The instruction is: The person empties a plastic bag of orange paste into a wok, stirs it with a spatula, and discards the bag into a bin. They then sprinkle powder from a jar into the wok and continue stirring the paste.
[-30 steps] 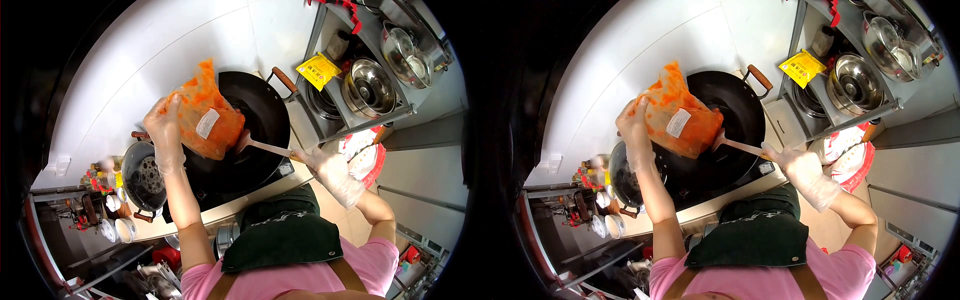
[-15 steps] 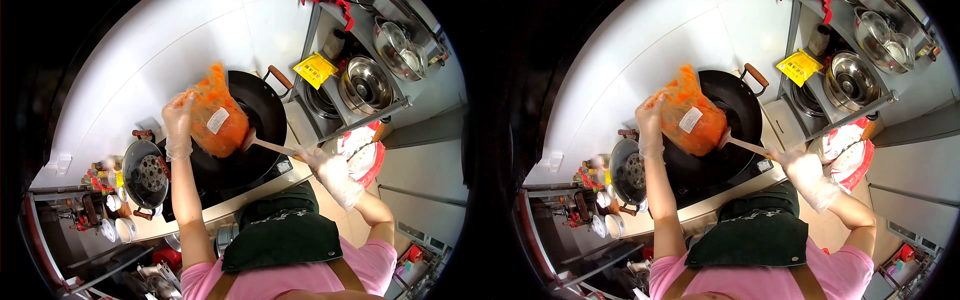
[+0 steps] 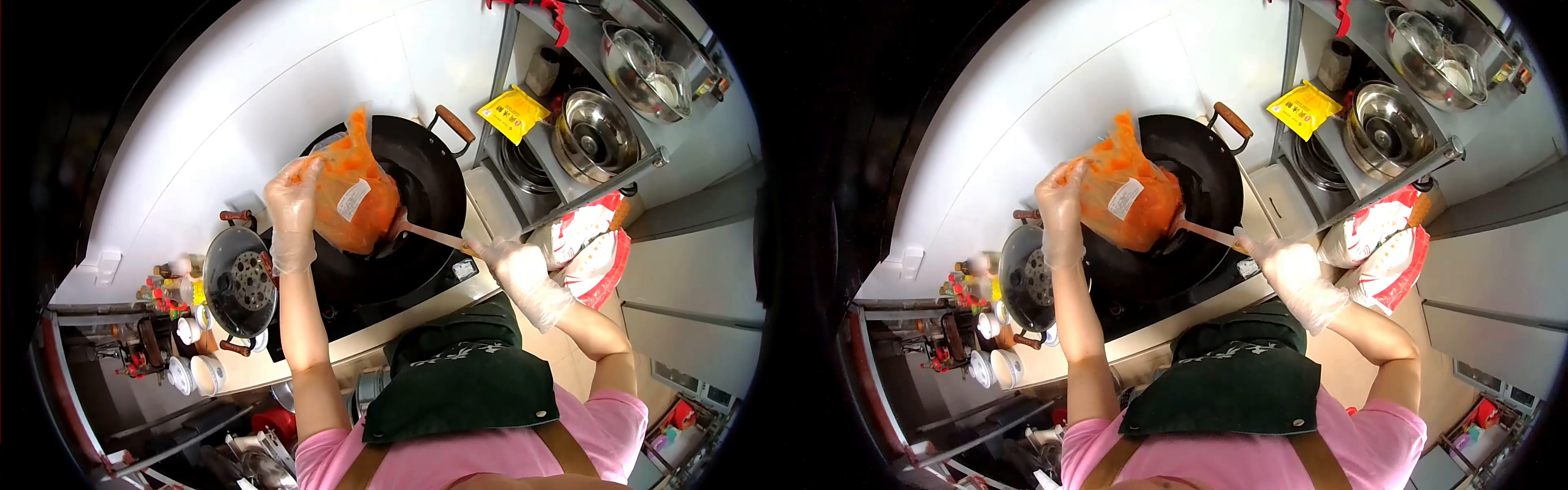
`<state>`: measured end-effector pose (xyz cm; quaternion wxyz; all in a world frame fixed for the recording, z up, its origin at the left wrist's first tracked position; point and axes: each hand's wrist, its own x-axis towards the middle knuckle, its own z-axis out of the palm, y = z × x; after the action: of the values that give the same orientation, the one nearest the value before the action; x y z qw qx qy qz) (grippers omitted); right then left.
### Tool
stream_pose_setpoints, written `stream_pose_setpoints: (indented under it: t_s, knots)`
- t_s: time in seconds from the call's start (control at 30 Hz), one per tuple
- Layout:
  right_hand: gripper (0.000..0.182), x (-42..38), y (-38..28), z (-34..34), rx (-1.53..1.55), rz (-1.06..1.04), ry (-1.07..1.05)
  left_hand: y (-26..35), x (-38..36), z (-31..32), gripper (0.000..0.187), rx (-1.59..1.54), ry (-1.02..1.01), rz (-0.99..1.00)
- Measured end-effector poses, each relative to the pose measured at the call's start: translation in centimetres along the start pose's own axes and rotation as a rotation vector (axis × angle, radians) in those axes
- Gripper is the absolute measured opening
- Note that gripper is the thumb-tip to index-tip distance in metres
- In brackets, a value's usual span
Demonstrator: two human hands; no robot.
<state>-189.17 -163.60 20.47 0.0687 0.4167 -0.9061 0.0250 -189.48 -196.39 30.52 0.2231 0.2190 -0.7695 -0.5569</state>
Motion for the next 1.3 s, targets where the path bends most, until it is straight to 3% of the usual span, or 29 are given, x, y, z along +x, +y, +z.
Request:
stream_pose_setpoints:
  t_s: [0.13,0.23,0.37,0.8,1.0,1.1,1.13,1.23,1.3]
  knots:
    - [0.066,0.1,-0.1,0.1,-0.064,-0.01,-0.034,2.3,0.4,-0.6,0.015,-0.05,0.072,0.032]
    - [0.063,0.3,-0.2,0.1,-0.052,-0.023,-0.028,3.6,1.1,-1.3,0.016,-0.031,0.014,0.04]
    - [0.06,0.2,0.2,1.1,-0.001,-0.024,0.019,0.8,2.4,-1.5,0.017,0.037,-0.011,0.07]
    - [0.058,-1.2,0.9,1.8,-0.006,-0.035,0.007,1.8,1.3,-3.0,0.016,-0.036,-0.036,0.091]
    - [0.056,-1.1,2.0,1.9,0.019,-0.067,-0.113,2.1,0.6,-4.5,0.014,0.024,-0.01,0.102]
    - [0.048,1.6,2.4,-0.5,0.137,-0.107,0.04,2.0,0.6,-5.3,0.014,0.012,0.009,0.154]
    - [0.038,2.6,1.9,-1.8,0.237,-0.086,0.14,2.0,0.6,-5.5,0.015,0.003,0.013,0.179]
    - [0.022,5.6,-0.3,-2.7,1.505,0.344,0.035,2.7,-0.1,-6.1,0.023,-0.046,0.054,0.126]
    - [0.017,6.9,-1.5,-3.0,1.886,0.441,-0.037,2.8,-0.5,-5.9,0.019,-0.093,0.112,0.185]
